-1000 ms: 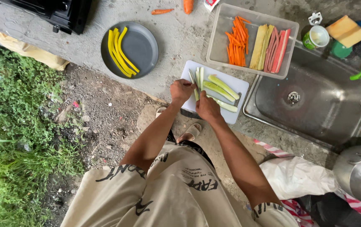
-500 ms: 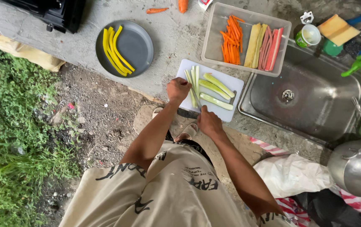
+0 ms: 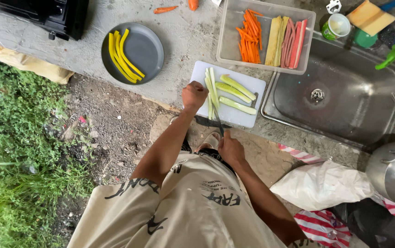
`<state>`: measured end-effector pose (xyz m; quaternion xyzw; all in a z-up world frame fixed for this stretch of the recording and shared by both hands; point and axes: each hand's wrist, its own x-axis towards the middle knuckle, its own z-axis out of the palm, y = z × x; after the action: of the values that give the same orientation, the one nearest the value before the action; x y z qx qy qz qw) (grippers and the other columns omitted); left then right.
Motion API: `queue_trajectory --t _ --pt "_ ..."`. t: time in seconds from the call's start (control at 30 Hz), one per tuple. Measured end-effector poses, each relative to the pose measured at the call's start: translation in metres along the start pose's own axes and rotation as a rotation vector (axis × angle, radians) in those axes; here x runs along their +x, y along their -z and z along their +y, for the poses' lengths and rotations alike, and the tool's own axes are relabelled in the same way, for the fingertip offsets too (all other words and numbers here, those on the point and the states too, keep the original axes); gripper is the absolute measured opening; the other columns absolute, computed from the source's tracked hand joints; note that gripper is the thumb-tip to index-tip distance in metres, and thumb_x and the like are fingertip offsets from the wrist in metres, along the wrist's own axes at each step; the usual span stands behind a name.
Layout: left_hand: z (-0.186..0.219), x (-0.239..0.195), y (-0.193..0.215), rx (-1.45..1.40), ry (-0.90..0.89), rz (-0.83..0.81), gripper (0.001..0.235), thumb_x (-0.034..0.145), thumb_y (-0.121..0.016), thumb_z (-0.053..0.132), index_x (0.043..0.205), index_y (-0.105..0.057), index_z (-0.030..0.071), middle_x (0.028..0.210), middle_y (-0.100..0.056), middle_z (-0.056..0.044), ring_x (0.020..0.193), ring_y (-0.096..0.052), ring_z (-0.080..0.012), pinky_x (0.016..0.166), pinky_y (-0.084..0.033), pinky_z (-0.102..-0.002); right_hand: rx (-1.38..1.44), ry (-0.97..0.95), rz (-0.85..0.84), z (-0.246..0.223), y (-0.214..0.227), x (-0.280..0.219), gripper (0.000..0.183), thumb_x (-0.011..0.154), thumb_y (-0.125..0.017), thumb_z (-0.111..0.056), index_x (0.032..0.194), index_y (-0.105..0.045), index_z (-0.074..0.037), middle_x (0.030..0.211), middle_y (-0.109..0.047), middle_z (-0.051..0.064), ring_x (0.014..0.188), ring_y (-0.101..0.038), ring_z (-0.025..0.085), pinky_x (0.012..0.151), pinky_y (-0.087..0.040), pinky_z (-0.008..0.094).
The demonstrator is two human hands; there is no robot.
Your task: The person slices a cucumber into long, thin strips on a white cutting board using a knife. The sliced cucumber pieces are then transferred to a grey plate containing yellow vegetable strips.
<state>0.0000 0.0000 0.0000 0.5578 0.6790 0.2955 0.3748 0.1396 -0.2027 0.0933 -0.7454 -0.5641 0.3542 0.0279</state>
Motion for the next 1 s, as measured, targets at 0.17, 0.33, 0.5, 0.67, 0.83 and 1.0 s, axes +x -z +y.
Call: queue_trajectory --t 0.17,0.33,0.5,0.67,0.83,1.0 --pt "0.010 -0.010 0.009 0.081 0.020 -0.139 0.033 0.073 -0.087 0.032 0.088 -0.075 0.005 0.079 -0.077 -0.012 0.072 -0.076 -0.0270 0.072 -0.061 -0.037 -0.127 -0.034 0.047 -0.008 0.014 0.005 0.026 0.098 -0.054 -0.024 0.117 -0.052 -0.006 0.073 -0.070 0.025 0.070 -0.069 0.046 0.068 -0.055 0.059" --pt "0.017 -0.012 0.011 0.126 0.024 -0.171 0.031 0.074 -0.083 0.030 0.092 -0.073 0.008 0.080 -0.078 -0.012 0.074 -0.077 -0.0277 0.075 -0.062 -0.038 -0.087 -0.030 0.030 -0.014 0.034 -0.003 0.034 0.095 -0.054 -0.025 0.122 -0.049 -0.005 0.072 -0.070 0.024 0.068 -0.070 0.045 0.065 -0.056 0.058" --pt "0.022 -0.009 0.013 0.209 0.034 -0.170 0.030 0.075 -0.080 0.026 0.096 -0.070 0.009 0.084 -0.076 -0.014 0.081 -0.075 -0.0338 0.077 -0.061 -0.044 -0.089 -0.059 -0.043 -0.020 0.027 -0.011 0.036 0.094 -0.055 -0.026 0.124 -0.051 -0.005 0.077 -0.071 0.023 0.073 -0.070 0.044 0.069 -0.056 0.058" --pt "0.015 -0.001 0.021 0.263 0.110 -0.201 0.031 0.078 -0.075 0.023 0.106 -0.067 0.011 0.088 -0.076 -0.015 0.085 -0.075 -0.0346 0.078 -0.060 -0.045 -0.103 -0.114 -0.041 -0.021 0.017 -0.008 0.036 0.095 -0.054 -0.026 0.125 -0.051 -0.006 0.079 -0.071 0.025 0.074 -0.071 0.045 0.071 -0.056 0.058" --pt "0.006 -0.003 0.026 0.242 0.109 -0.123 0.031 0.079 -0.072 0.020 0.109 -0.068 0.014 0.089 -0.078 -0.011 0.086 -0.075 -0.0331 0.079 -0.060 -0.046 -0.086 -0.079 0.023 -0.032 0.014 0.011 0.029 0.099 -0.053 -0.027 0.119 -0.053 -0.006 0.078 -0.071 0.025 0.075 -0.070 0.046 0.071 -0.056 0.058" --pt "0.014 -0.008 0.038 0.237 0.156 -0.140 0.039 0.076 -0.074 0.022 0.113 -0.066 0.013 0.090 -0.079 -0.013 0.088 -0.075 -0.0334 0.080 -0.058 -0.046 -0.093 -0.007 0.080 -0.050 0.019 0.050 0.028 0.095 -0.057 -0.025 0.115 -0.052 -0.007 0.078 -0.071 0.026 0.077 -0.069 0.046 0.072 -0.054 0.059"
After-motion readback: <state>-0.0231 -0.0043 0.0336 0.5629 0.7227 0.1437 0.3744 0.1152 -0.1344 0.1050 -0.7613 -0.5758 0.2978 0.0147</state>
